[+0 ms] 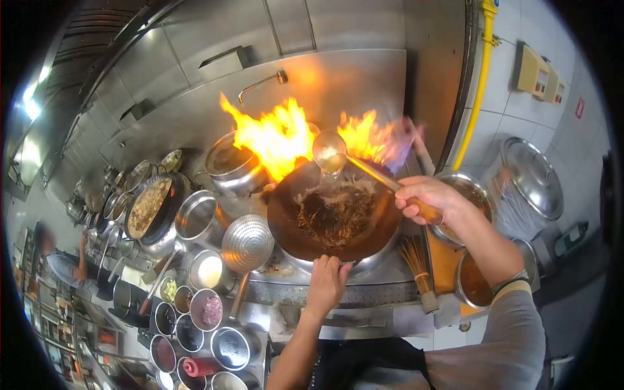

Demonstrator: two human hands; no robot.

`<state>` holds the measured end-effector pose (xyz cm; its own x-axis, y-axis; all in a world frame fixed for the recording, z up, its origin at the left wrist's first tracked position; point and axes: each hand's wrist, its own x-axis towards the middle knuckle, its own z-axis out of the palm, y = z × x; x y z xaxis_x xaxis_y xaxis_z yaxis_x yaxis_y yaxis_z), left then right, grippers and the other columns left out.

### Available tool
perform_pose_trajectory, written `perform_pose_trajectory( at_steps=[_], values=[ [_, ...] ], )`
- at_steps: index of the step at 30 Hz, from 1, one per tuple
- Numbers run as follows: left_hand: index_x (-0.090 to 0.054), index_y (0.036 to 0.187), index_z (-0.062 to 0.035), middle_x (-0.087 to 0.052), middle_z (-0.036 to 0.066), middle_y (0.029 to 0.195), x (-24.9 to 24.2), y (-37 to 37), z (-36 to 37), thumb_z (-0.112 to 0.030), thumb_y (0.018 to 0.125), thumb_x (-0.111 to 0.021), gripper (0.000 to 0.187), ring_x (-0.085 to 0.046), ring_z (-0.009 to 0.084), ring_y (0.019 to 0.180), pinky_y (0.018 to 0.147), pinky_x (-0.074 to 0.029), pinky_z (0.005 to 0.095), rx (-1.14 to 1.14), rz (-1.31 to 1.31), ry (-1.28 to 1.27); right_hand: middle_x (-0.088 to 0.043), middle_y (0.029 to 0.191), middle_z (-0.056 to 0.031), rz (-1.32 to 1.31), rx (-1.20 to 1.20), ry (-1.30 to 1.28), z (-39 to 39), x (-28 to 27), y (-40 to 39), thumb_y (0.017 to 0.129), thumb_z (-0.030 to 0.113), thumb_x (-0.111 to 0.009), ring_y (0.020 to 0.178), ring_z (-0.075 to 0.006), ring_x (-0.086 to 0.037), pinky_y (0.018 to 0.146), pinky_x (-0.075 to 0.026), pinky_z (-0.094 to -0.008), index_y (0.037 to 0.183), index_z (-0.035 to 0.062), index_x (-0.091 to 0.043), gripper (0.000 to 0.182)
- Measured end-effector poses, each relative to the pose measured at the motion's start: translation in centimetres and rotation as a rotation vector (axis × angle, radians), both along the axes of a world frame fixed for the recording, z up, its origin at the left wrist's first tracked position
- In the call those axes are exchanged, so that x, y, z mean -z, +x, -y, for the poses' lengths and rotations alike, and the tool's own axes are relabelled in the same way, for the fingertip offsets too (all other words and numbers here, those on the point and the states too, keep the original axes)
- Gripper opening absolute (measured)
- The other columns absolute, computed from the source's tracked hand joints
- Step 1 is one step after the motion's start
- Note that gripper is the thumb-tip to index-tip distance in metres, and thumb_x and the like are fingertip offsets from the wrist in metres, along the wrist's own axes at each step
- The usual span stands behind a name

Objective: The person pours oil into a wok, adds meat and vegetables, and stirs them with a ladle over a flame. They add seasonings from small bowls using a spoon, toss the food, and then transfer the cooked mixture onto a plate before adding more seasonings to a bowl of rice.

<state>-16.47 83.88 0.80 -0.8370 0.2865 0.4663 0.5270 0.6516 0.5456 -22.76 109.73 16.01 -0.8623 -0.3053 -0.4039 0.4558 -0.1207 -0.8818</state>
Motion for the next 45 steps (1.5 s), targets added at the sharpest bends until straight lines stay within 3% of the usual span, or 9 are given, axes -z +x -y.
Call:
perform_pose_trajectory(
  at_steps=[7,16,23,25,28,35,39,41,45],
  values=[
    [-0.052,0.08,-0.0026,-0.05,0.016,0.078,-0.7,0.4,0.0,-0.013,0.08,-0.063,0.015,-0.047,0.0353,0.075,0.066,-0.039,0.043,0.005,0.01,0.031,-0.054,0.069,-0.0039,-0.745,-0.217,0.99,3.8,0.9,-2.1,0.083,0.01,-0.051,0.046,-0.0135,-0.05,0.046,-0.043,-0.0307,0.126,-0.0044,-0.036,0.047],
    [-0.053,0.118,-0.0023,-0.051,0.018,0.12,-5.5,8.0,9.0,-0.018,0.073,-0.074,0.052,-0.051,0.0363,0.109,0.093,-0.042,0.0398,-0.097,0.065,0.055,-0.058,0.065,-0.0103,-0.581,-0.127,0.581,23.7,3.2,-17.3,0.08,0.013,-0.054,0.052,-0.0184,-0.056,0.05,-0.045,-0.0346,0.086,-0.0044,-0.058,0.019],
    [-0.059,0.11,-0.0031,-0.062,0.016,0.1,-6.2,16.9,19.9,-0.011,0.079,-0.06,0.032,-0.06,0.0339,0.091,0.082,-0.046,0.0407,-0.582,0.088,0.275,-0.052,0.059,-0.0063,-0.402,-0.114,0.689,35.6,8.1,-25.2,0.079,0.009,-0.053,0.05,-0.016,-0.052,0.045,-0.043,-0.0281,0.074,0.0032,-0.051,0.008],
    [-0.053,0.119,-0.0024,-0.057,0.017,0.111,-3.4,19.7,22.3,-0.009,0.078,-0.065,0.043,-0.058,0.033,0.097,0.085,-0.046,0.0386,-0.63,0.121,0.309,-0.048,0.06,-0.0032,0.248,-0.11,-0.827,35.6,11.1,-29.5,0.077,0.001,-0.051,0.052,-0.0142,-0.052,0.046,-0.043,-0.0243,0.072,0.0062,-0.046,0.009],
    [-0.053,0.119,-0.0019,-0.057,0.016,0.112,-2.8,20.7,23.5,-0.01,0.08,-0.063,0.041,-0.058,0.0297,0.101,0.085,-0.046,0.0352,-0.705,0.387,0.53,-0.044,0.06,-0.0047,0.458,-0.105,-1.269,34.6,8.2,-28.9,0.075,0.002,-0.05,0.053,-0.0148,-0.049,0.044,-0.043,-0.0223,0.063,0.0036,-0.044,0.014],
    [-0.056,0.113,-0.003,-0.059,0.017,0.109,-2.4,14.2,23.7,-0.015,0.075,-0.072,0.043,-0.058,0.0282,0.099,0.086,-0.045,0.0354,-0.438,0.382,0.429,-0.046,0.071,-0.0066,0.568,-0.132,-1.634,28.8,2.0,-20.4,0.067,-0.006,-0.054,0.062,-0.016,-0.049,0.057,-0.047,-0.0275,0.074,0.0027,-0.046,0.014],
    [-0.055,0.116,-0.0034,-0.055,0.018,0.114,-4.7,8.6,20.4,-0.021,0.082,-0.068,0.041,-0.055,0.0335,0.106,0.091,-0.044,0.0375,-0.136,0.329,0.483,-0.048,0.081,-0.0079,0.201,0.012,-1.616,23.3,0.9,-13.7,0.082,-0.004,-0.047,0.063,-0.017,-0.053,0.053,-0.044,-0.026,0.118,-0.003,-0.028,0.041],
    [-0.053,0.118,-0.0026,-0.055,0.018,0.114,-5.0,5.6,17.5,-0.023,0.086,-0.064,0.039,-0.056,0.0304,0.104,0.089,-0.045,0.034,-0.014,0.226,0.41,-0.05,0.08,-0.005,0.34,0.035,-1.614,20.1,0.4,-10.1,0.072,-0.004,-0.062,0.071,-0.0155,-0.054,0.06,-0.047,-0.0276,0.092,-0.001,-0.047,0.025],
    [-0.051,0.123,-0.0059,-0.055,0.012,0.118,-4.2,0.3,9.0,-0.036,0.091,-0.054,0.044,-0.056,0.0227,0.106,0.088,-0.044,0.033,0.195,0.493,0.738,-0.049,0.085,-0.006,0.315,0.126,-1.459,16.5,0.0,-2.5,0.085,0.003,-0.051,0.069,-0.0162,-0.057,0.056,-0.045,-0.026,0.123,-0.0079,-0.025,0.047]
  ],
)
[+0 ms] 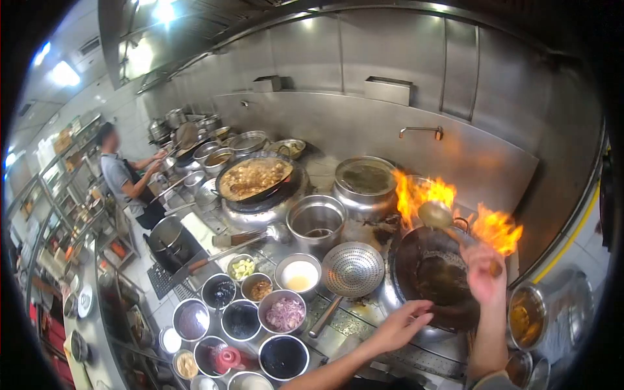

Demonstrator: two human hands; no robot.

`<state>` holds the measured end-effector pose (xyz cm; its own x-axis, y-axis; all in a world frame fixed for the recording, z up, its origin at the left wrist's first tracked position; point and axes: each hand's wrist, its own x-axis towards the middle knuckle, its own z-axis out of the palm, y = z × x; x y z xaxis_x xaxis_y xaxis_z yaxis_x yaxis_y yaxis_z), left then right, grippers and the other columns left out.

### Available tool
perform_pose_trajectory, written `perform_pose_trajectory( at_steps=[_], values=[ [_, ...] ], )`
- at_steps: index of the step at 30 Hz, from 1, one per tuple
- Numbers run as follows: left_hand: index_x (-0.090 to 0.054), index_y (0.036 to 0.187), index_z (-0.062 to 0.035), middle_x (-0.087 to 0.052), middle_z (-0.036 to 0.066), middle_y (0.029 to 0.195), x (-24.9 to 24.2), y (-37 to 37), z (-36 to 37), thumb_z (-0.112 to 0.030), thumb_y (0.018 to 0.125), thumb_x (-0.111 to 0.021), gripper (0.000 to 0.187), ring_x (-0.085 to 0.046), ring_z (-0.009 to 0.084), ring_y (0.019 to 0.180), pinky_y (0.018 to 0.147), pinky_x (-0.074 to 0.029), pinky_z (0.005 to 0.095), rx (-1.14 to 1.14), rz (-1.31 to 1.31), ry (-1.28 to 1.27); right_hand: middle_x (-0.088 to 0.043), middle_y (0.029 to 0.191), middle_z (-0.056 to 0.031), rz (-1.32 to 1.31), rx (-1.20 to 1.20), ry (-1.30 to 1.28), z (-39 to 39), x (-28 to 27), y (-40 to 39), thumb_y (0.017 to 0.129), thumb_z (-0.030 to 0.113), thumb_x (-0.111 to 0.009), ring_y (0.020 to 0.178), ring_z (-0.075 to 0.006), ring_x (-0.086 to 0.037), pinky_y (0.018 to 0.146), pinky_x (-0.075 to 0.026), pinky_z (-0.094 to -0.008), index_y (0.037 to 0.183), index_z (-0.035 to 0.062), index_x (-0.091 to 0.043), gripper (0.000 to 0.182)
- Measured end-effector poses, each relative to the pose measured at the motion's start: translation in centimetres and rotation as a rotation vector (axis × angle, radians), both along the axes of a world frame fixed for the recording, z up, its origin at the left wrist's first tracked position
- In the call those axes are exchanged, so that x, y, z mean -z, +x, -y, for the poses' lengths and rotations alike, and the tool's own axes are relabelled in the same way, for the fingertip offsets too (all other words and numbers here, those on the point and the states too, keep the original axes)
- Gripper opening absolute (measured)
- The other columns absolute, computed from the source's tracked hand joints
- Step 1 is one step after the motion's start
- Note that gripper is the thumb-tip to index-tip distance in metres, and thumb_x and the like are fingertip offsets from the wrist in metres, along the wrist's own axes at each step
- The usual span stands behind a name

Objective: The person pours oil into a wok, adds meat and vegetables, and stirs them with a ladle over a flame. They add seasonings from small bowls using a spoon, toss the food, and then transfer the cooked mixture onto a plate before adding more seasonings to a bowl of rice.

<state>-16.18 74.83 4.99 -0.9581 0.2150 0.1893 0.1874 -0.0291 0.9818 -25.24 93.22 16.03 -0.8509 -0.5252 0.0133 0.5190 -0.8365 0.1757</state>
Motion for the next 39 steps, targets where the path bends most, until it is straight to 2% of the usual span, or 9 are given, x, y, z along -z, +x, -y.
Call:
perform_pose_trajectory(
  at_steps=[6,14,16,24,25,26,31,36,39],
  values=[
    [-0.053,0.119,-0.0131,-0.055,0.005,0.115,0.2,-4.1,-9.6,-0.054,0.092,-0.042,0.05,-0.057,0.0177,0.101,0.087,-0.043,0.0324,0.387,0.815,0.656,-0.052,0.085,-0.0062,0.097,0.067,0.238,-5.6,7.1,5.3,0.084,0.006,-0.056,0.07,-0.0109,-0.056,0.057,-0.046,-0.0223,0.108,-0.0052,-0.044,0.029],
    [-0.054,0.103,-0.0093,-0.058,0.01,0.108,-2.2,-4.9,-10.3,-0.043,0.09,-0.053,0.036,-0.058,0.0205,0.093,0.079,-0.05,0.0353,0.275,0.85,0.725,-0.056,0.09,-0.0111,-0.322,-0.378,0.685,-12.5,10.5,11.0,0.089,0.018,-0.055,0.068,-0.0214,-0.061,0.062,-0.052,-0.0311,0.119,-0.0035,-0.043,0.039],
    [-0.054,0.106,-0.0111,-0.056,0.01,0.111,-2.6,-5.1,-7.9,-0.045,0.089,-0.055,0.038,-0.056,0.0213,0.098,0.084,-0.048,0.0374,0.298,0.819,0.63,-0.056,0.099,-0.0182,-1.225,-0.48,1.981,-16.6,16.0,13.5,0.079,0.022,-0.067,0.079,-0.0323,-0.061,0.072,-0.052,-0.0365,0.133,0.0009,-0.035,0.067],
    [-0.046,0.126,-0.0059,-0.062,0.011,0.107,-0.6,-9.3,5.5,-0.02,0.079,-0.066,0.052,-0.063,0.0228,0.093,0.07,-0.051,0.0351,0.472,0.693,-0.282,-0.042,0.119,-0.0271,-0.496,-0.049,2.871,-18.2,24.8,22.1,0.062,0.022,-0.077,0.111,-0.0397,-0.045,0.091,-0.041,-0.0428,0.134,0.0015,-0.032,0.088],
    [-0.047,0.125,-0.0073,-0.062,0.014,0.105,-1.6,-9.3,6.1,-0.02,0.081,-0.062,0.048,-0.063,0.0246,0.095,0.072,-0.052,0.0371,0.478,0.361,-0.948,-0.049,0.107,-0.0249,-0.4,0.171,2.991,-18.3,26.7,21.6,0.059,0.021,-0.078,0.102,-0.0405,-0.05,0.086,-0.044,-0.0444,0.134,0.0035,-0.035,0.088],
    [-0.048,0.124,-0.0088,-0.063,0.016,0.103,-2.5,-9.3,6.4,-0.02,0.083,-0.058,0.044,-0.062,0.0263,0.098,0.073,-0.052,0.039,0.438,-0.038,-1.577,-0.049,0.107,-0.0249,-0.392,0.173,2.993,-18.8,28.6,20.9,0.059,0.021,-0.078,0.102,-0.0405,-0.05,0.086,-0.044,-0.0444,0.134,0.0035,-0.035,0.088],
    [-0.059,0.112,-0.0096,-0.065,0.019,0.097,-3.1,-8.1,4.8,-0.027,0.088,-0.043,0.033,-0.063,0.0317,0.093,0.077,-0.05,0.0448,0.076,-0.025,-1.559,-0.057,0.093,-0.0196,-0.435,0.057,2.538,-27.4,34.4,21.8,0.069,0.017,-0.061,0.074,-0.0318,-0.062,0.064,-0.053,-0.0394,0.127,0.0027,-0.036,0.064],
    [-0.065,0.097,-0.0038,-0.065,0.02,0.098,-3.2,-8.2,6.9,-0.033,0.09,-0.039,0.04,-0.063,0.0345,0.093,0.082,-0.049,0.0457,0.165,0.05,-1.38,-0.058,0.086,-0.0134,-0.108,0.348,1.475,-19.3,14.6,23.4,0.072,0.013,-0.062,0.061,-0.0223,-0.061,0.05,-0.054,-0.0343,0.128,0.0088,-0.039,0.061],
    [-0.065,0.096,-0.0012,-0.064,0.022,0.099,-4.7,-8.2,6.9,-0.036,0.091,-0.039,0.044,-0.063,0.0363,0.091,0.082,-0.048,0.0467,0.245,0.079,-1.385,-0.057,0.081,-0.0058,-0.107,0.414,1.505,-13.8,6.8,18.4,0.08,0.003,-0.056,0.058,-0.0143,-0.058,0.048,-0.05,-0.0278,0.135,0.0102,-0.034,0.059]
  ],
)
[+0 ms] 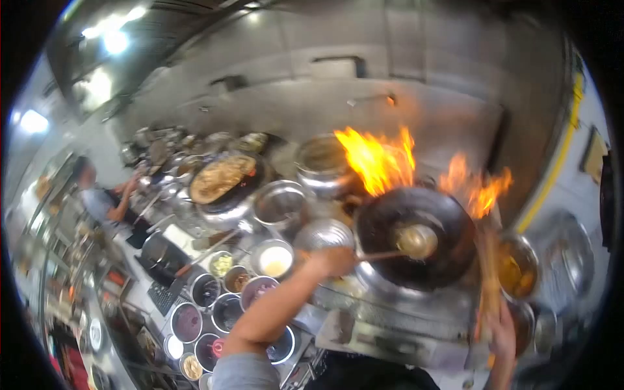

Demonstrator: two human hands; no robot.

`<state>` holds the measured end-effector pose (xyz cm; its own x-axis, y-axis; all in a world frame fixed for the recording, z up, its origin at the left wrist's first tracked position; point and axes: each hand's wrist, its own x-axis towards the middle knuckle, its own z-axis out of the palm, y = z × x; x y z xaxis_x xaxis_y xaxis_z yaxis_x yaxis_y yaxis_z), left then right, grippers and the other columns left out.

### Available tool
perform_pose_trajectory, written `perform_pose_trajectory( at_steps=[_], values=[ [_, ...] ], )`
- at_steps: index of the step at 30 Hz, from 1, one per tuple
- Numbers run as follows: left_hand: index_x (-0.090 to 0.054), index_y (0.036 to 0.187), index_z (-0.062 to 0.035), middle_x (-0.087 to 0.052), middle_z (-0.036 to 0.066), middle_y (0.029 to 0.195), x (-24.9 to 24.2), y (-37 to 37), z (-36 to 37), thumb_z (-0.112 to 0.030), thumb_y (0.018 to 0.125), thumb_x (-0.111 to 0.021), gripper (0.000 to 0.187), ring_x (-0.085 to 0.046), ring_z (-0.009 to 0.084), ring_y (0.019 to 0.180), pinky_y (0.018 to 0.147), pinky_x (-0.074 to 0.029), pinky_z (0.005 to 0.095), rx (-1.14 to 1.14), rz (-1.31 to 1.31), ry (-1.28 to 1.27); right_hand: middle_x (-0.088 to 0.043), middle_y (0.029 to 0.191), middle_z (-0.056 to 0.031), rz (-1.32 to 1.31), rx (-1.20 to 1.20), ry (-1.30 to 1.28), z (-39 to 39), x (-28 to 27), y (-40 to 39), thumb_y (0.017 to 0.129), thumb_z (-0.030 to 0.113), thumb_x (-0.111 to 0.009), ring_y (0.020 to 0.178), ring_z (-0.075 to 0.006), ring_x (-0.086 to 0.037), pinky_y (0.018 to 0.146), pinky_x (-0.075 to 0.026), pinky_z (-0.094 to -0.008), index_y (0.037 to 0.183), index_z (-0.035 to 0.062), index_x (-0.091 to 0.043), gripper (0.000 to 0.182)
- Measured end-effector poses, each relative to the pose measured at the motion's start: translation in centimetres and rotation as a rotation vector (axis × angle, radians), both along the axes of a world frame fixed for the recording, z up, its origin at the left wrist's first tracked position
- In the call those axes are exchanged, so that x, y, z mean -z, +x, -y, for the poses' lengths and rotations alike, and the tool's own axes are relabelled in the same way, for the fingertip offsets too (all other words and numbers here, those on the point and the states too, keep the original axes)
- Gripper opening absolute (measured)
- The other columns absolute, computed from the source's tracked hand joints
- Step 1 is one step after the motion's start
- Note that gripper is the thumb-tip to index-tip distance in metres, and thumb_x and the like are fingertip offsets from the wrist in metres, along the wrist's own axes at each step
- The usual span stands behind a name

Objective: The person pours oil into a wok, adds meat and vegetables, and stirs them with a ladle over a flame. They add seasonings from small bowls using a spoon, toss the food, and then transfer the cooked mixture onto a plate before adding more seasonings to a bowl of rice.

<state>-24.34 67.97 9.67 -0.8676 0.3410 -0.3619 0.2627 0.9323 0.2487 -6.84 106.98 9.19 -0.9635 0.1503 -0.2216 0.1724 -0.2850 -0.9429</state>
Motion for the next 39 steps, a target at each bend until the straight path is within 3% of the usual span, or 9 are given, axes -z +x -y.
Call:
perform_pose_trajectory(
  at_steps=[3,6,12,16,20,23,32,35,39],
  values=[
    [-0.064,0.095,0.0005,-0.064,0.022,0.098,-0.4,-1.3,0.0,-0.03,0.092,-0.041,0.039,-0.063,0.0374,0.089,0.077,-0.049,0.0474,0.096,0.036,-0.02,-0.062,0.11,-0.0127,-0.278,-0.215,0.85,0.4,-0.3,-7.7,0.087,0.015,-0.057,0.097,-0.0238,-0.06,0.085,-0.047,-0.0323,0.14,0.0112,-0.034,0.057],
    [-0.065,0.092,-0.0001,-0.063,0.022,0.098,0.9,-2.2,0.2,-0.037,0.092,-0.043,0.043,-0.062,0.0379,0.091,0.078,-0.049,0.0465,0.131,-0.073,-0.002,-0.061,0.108,-0.0198,-0.304,-0.285,1.427,2.8,1.5,-13.8,0.083,0.025,-0.055,0.101,-0.0381,-0.057,0.085,-0.045,-0.0436,0.126,0.0161,-0.051,0.045],
    [-0.065,0.101,-0.0077,-0.064,0.012,0.071,-1.1,-4.5,-1.4,-0.041,0.09,-0.048,0.04,-0.061,0.0248,0.06,0.06,-0.048,0.0376,0.153,0.074,-0.125,-0.067,0.096,-0.0142,-0.044,-0.315,1.969,10.1,1.9,-19.7,0.073,0.012,-0.059,0.089,-0.03,-0.065,0.075,-0.051,-0.0408,0.101,0.0126,-0.065,0.029],
    [-0.066,0.1,-0.0078,-0.064,0.011,0.069,-2.4,-4.2,-1.8,-0.042,0.089,-0.048,0.04,-0.061,0.0254,0.059,0.06,-0.047,0.0378,0.172,0.042,-0.061,-0.067,0.09,-0.0171,0.015,-0.682,1.862,9.7,-2.3,-17.9,0.076,0.012,-0.056,0.086,-0.0297,-0.066,0.073,-0.052,-0.0388,0.096,0.0074,-0.067,0.023],
    [-0.067,0.101,-0.0086,-0.066,0.013,0.092,-2.1,-5.5,-3.0,-0.041,0.088,-0.049,0.039,-0.064,0.0279,0.085,0.076,-0.049,0.0393,0.16,0.013,-0.219,-0.068,0.09,-0.013,-0.255,-0.212,1.947,8.8,3.5,-20.2,0.075,0.013,-0.057,0.087,-0.0299,-0.066,0.073,-0.052,-0.0383,0.092,0.011,-0.069,0.021],
    [-0.066,0.104,-0.0098,-0.065,0.011,0.106,-4.3,-4.5,-4.7,-0.04,0.086,-0.051,0.038,-0.062,0.029,0.101,0.086,-0.048,0.0397,0.156,-0.183,-0.278,-0.066,0.088,-0.0199,-0.124,-0.7,1.816,7.2,-0.9,-17.8,0.073,0.014,-0.06,0.084,-0.0324,-0.066,0.07,-0.053,-0.0411,0.102,0.0033,-0.061,0.031],
    [-0.065,0.1,-0.0086,-0.065,0.013,0.106,-10.2,-2.6,-8.4,-0.03,0.082,-0.056,0.029,-0.062,0.0252,0.1,0.08,-0.051,0.0399,0.131,-0.401,-0.497,-0.068,0.09,-0.0126,-0.071,-0.506,1.763,2.9,-3.0,-17.5,0.072,0.016,-0.06,0.086,-0.0297,-0.066,0.073,-0.053,-0.0399,0.089,0.0086,-0.069,0.021],
    [-0.062,0.096,-0.0074,-0.066,0.018,0.093,-4.7,-0.4,-3.0,-0.026,0.079,-0.058,0.025,-0.066,0.027,0.088,0.07,-0.052,0.0429,0.146,-0.961,-0.462,-0.067,0.089,-0.0123,-0.003,-0.447,1.826,-1.1,-5.7,-16.2,0.073,0.016,-0.058,0.086,-0.03,-0.065,0.071,-0.052,-0.0415,0.094,0.0106,-0.068,0.024],
    [-0.061,0.09,-0.0039,-0.064,0.021,0.083,3.1,1.0,3.8,-0.02,0.078,-0.058,0.02,-0.063,0.039,0.081,0.068,-0.049,0.0458,-0.084,-0.396,-0.194,-0.065,0.093,-0.0156,-0.477,-0.094,1.431,-4.4,-2.7,-15.7,0.078,0.028,-0.063,0.08,-0.0281,-0.065,0.066,-0.052,-0.0387,0.119,0.0151,-0.058,0.044]
  ],
)
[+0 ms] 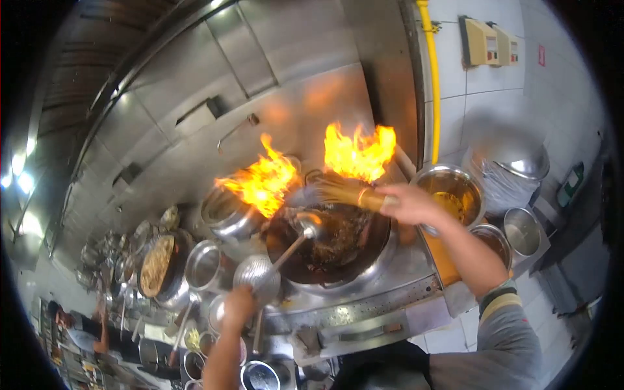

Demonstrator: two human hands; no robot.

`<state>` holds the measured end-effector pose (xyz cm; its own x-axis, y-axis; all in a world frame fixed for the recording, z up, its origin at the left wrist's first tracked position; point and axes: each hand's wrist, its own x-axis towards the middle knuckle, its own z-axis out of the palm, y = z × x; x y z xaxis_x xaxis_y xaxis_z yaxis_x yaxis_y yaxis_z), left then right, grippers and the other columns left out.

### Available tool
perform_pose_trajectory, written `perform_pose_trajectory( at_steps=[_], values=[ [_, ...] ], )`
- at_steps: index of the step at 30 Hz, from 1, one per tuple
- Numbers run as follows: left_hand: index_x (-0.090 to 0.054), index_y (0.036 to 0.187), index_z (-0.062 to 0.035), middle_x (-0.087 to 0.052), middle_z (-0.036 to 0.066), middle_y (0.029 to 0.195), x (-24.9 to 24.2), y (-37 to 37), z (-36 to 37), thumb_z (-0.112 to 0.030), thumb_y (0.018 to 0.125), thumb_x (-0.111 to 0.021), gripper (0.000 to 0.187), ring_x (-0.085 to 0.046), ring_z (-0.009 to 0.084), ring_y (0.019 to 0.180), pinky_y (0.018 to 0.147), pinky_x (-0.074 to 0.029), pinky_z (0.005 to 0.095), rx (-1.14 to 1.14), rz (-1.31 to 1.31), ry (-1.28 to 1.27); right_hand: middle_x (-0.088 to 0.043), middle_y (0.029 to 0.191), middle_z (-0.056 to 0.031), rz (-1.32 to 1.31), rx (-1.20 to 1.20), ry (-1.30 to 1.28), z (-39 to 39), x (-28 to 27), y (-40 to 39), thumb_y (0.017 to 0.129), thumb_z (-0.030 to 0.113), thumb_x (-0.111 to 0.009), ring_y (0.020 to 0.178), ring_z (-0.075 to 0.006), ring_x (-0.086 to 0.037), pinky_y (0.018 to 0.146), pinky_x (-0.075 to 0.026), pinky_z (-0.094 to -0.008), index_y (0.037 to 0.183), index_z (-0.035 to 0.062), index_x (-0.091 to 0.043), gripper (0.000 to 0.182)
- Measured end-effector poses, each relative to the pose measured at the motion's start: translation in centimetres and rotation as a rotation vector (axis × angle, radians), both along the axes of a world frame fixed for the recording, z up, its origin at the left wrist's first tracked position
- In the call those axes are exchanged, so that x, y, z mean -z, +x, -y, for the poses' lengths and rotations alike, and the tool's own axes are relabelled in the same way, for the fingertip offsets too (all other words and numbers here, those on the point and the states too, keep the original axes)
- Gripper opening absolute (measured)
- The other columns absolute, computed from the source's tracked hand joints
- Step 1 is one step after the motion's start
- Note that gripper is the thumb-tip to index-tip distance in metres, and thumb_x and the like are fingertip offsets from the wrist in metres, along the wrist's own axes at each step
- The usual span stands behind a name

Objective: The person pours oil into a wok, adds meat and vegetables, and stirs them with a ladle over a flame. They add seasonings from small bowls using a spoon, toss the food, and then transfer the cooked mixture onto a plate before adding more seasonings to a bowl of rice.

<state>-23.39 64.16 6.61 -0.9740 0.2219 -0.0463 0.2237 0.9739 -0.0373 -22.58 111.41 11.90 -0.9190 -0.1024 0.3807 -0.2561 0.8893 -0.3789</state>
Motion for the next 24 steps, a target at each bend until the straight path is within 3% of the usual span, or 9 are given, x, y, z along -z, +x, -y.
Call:
perform_pose_trajectory(
  at_steps=[2,6,8,9,13,16,20,23,24],
  values=[
    [-0.06,0.092,-0.0014,-0.063,0.023,0.084,4.0,1.2,1.2,-0.025,0.078,-0.062,0.028,-0.061,0.0417,0.084,0.071,-0.048,0.0474,0.024,-0.034,0.176,-0.065,0.093,-0.0152,0.567,0.015,-0.592,1.7,0.6,1.0,0.081,0.031,-0.06,0.078,-0.0242,-0.065,0.07,-0.051,-0.0332,0.123,0.0088,-0.055,0.048],
    [-0.06,0.096,0.0017,-0.063,0.024,0.084,4.6,5.1,-2.1,-0.028,0.078,-0.065,0.035,-0.062,0.0393,0.085,0.072,-0.047,0.0463,-0.144,0.087,0.458,-0.065,0.088,-0.0098,0.679,-0.03,-0.468,-0.5,4.3,-1.4,0.084,0.029,-0.059,0.064,-0.0169,-0.062,0.059,-0.05,-0.0318,0.129,0.0084,-0.049,0.05],
    [-0.061,0.098,0.0021,-0.063,0.024,0.082,4.6,5.7,-3.1,-0.028,0.078,-0.065,0.036,-0.062,0.0381,0.084,0.071,-0.047,0.0458,-0.171,0.063,0.55,-0.063,0.083,-0.0071,0.566,0.021,-0.794,-0.4,3.4,-0.2,0.085,0.027,-0.059,0.056,-0.0133,-0.058,0.047,-0.047,-0.029,0.132,0.0091,-0.045,0.053],
    [-0.062,0.097,0.0018,-0.063,0.022,0.08,4.7,5.5,-3.7,-0.027,0.079,-0.065,0.034,-0.063,0.0351,0.079,0.069,-0.047,0.0434,-0.171,0.118,0.626,-0.059,0.08,-0.0052,0.496,-0.104,-1.046,-0.2,4.1,-0.1,0.085,0.026,-0.061,0.06,-0.011,-0.056,0.046,-0.043,-0.0239,0.133,0.0071,-0.042,0.055],
    [-0.058,0.092,-0.0015,-0.057,0.007,0.067,-0.7,7.8,-11.3,-0.024,0.084,-0.062,0.024,-0.057,0.0174,0.059,0.054,-0.046,0.0328,-0.229,0.384,0.934,-0.061,0.085,-0.0066,0.726,0.04,-0.882,-3.0,3.3,1.0,0.086,0.025,-0.061,0.059,-0.0126,-0.056,0.043,-0.042,-0.0245,0.132,0.0051,-0.042,0.053],
    [-0.049,0.097,-0.0035,-0.051,0.003,0.062,-2.4,9.3,-16.7,-0.026,0.087,-0.059,0.026,-0.05,0.0118,0.051,0.044,-0.041,0.0281,-0.115,0.524,1.093,-0.061,0.087,-0.0089,0.425,0.009,-1.349,-7.5,3.8,3.4,0.088,0.023,-0.058,0.062,-0.013,-0.057,0.045,-0.043,-0.0248,0.133,0.0067,-0.038,0.051],
    [-0.051,0.096,-0.0037,-0.051,0.001,0.065,-1.8,10.2,-27.9,-0.025,0.09,-0.055,0.023,-0.05,0.0111,0.051,0.044,-0.039,0.0268,-0.005,0.738,1.355,-0.062,0.091,-0.0112,0.092,0.101,-1.387,-8.4,-1.7,8.6,0.089,0.02,-0.056,0.063,-0.014,-0.058,0.047,-0.045,-0.0256,0.136,0.0078,-0.031,0.054],
    [-0.048,0.108,-0.0001,-0.058,0.012,0.079,1.2,8.8,-36.3,-0.025,0.088,-0.056,0.033,-0.054,0.0194,0.054,0.048,-0.046,0.034,-0.004,0.78,1.241,-0.061,0.099,-0.013,-0.088,-0.078,-1.351,-6.5,-5.0,10.1,0.088,0.022,-0.057,0.068,-0.0147,-0.06,0.051,-0.049,-0.0265,0.138,0.0102,-0.027,0.06],
    [-0.043,0.122,0.0012,-0.06,0.019,0.096,7.2,7.0,-39.8,-0.022,0.086,-0.054,0.044,-0.061,0.028,0.069,0.059,-0.05,0.039,0.173,0.661,1.071,-0.059,0.104,-0.014,-0.062,-0.11,-1.289,-5.8,-5.7,10.3,0.087,0.023,-0.057,0.071,-0.0152,-0.061,0.052,-0.05,-0.0257,0.138,0.012,-0.029,0.058]
  ],
)
